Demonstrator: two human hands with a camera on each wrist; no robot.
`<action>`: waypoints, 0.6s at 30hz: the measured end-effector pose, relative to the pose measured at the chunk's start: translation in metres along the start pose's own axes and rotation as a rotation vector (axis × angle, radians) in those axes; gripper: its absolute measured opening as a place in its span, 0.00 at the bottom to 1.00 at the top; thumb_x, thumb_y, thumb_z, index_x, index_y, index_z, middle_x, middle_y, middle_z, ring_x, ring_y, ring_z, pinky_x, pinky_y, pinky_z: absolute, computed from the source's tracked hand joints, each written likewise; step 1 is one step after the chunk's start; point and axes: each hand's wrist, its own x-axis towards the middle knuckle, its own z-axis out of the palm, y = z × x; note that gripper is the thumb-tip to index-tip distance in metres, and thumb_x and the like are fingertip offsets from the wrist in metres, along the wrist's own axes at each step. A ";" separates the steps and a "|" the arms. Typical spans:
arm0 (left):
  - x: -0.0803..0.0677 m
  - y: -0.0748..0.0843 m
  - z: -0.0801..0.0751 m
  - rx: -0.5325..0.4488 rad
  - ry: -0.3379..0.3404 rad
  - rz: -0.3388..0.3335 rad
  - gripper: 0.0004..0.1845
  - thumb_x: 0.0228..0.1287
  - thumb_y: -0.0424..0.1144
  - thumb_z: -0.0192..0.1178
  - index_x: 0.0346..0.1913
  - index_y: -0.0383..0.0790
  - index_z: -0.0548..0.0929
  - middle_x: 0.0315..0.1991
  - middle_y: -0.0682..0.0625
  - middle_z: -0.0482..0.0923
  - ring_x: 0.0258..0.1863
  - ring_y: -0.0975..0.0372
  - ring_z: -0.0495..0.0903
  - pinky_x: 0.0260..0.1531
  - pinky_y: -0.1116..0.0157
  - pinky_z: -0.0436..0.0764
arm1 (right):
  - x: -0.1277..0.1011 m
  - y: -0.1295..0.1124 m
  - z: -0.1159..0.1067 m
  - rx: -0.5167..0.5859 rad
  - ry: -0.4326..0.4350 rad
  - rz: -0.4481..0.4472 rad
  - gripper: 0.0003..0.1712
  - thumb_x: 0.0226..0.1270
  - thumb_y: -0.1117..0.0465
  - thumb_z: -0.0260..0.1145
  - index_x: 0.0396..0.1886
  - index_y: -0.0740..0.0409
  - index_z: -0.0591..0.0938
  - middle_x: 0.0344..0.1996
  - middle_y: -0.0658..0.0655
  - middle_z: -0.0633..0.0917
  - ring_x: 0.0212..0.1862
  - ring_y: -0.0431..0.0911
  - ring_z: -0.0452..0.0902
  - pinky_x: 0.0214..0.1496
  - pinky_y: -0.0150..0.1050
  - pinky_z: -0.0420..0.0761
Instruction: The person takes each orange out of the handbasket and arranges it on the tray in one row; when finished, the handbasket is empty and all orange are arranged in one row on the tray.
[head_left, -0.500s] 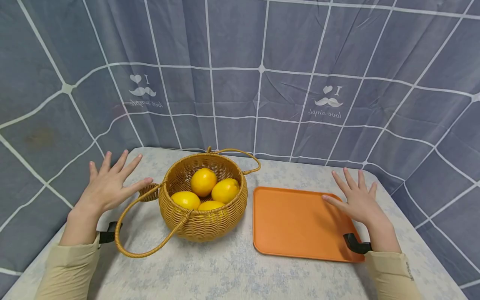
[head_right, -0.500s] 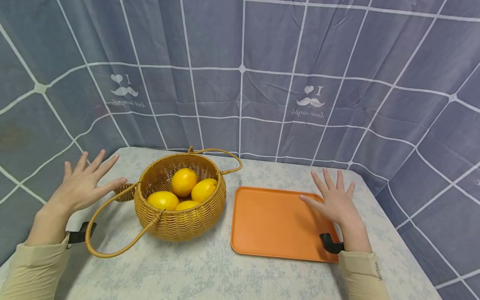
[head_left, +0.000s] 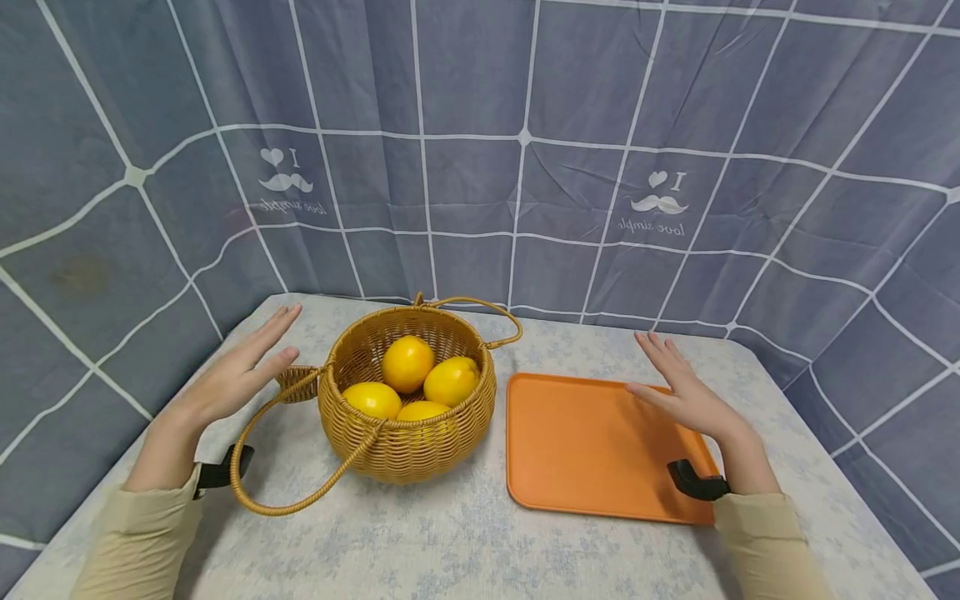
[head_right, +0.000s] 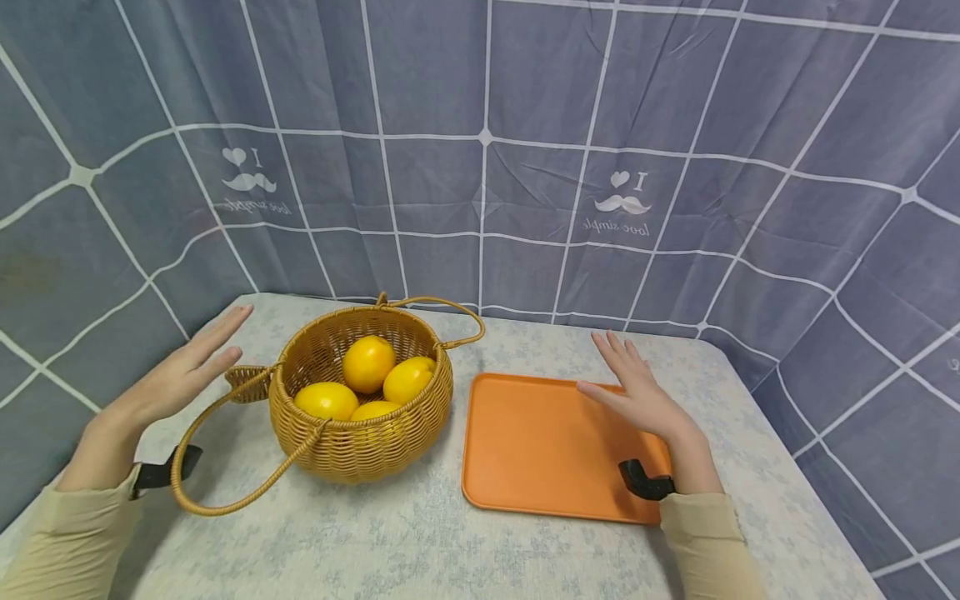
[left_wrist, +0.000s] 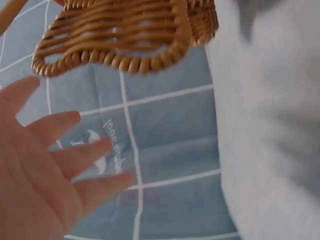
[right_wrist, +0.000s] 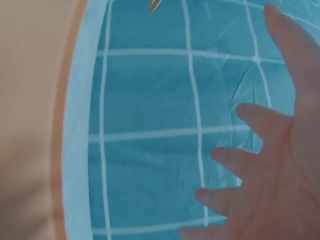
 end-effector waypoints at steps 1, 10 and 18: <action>0.001 0.000 0.001 -0.047 -0.009 0.004 0.31 0.74 0.44 0.44 0.74 0.57 0.45 0.75 0.46 0.38 0.72 0.46 0.38 0.61 0.36 0.43 | 0.003 -0.003 0.001 0.042 -0.012 -0.014 0.46 0.68 0.50 0.61 0.75 0.38 0.43 0.74 0.56 0.39 0.72 0.57 0.26 0.63 0.69 0.38; 0.006 0.005 0.013 -0.306 -0.095 0.039 0.32 0.74 0.37 0.45 0.75 0.54 0.46 0.72 0.39 0.47 0.66 0.39 0.56 0.56 0.68 0.70 | 0.034 -0.037 0.007 0.319 -0.085 -0.187 0.41 0.69 0.60 0.60 0.75 0.45 0.51 0.73 0.55 0.53 0.72 0.55 0.47 0.69 0.56 0.51; 0.009 0.004 0.022 -0.394 -0.094 0.021 0.26 0.71 0.37 0.53 0.69 0.41 0.62 0.66 0.40 0.61 0.62 0.48 0.66 0.49 0.70 0.75 | 0.071 -0.083 0.014 0.569 -0.146 -0.282 0.34 0.69 0.62 0.60 0.72 0.52 0.60 0.69 0.57 0.63 0.68 0.53 0.59 0.62 0.47 0.68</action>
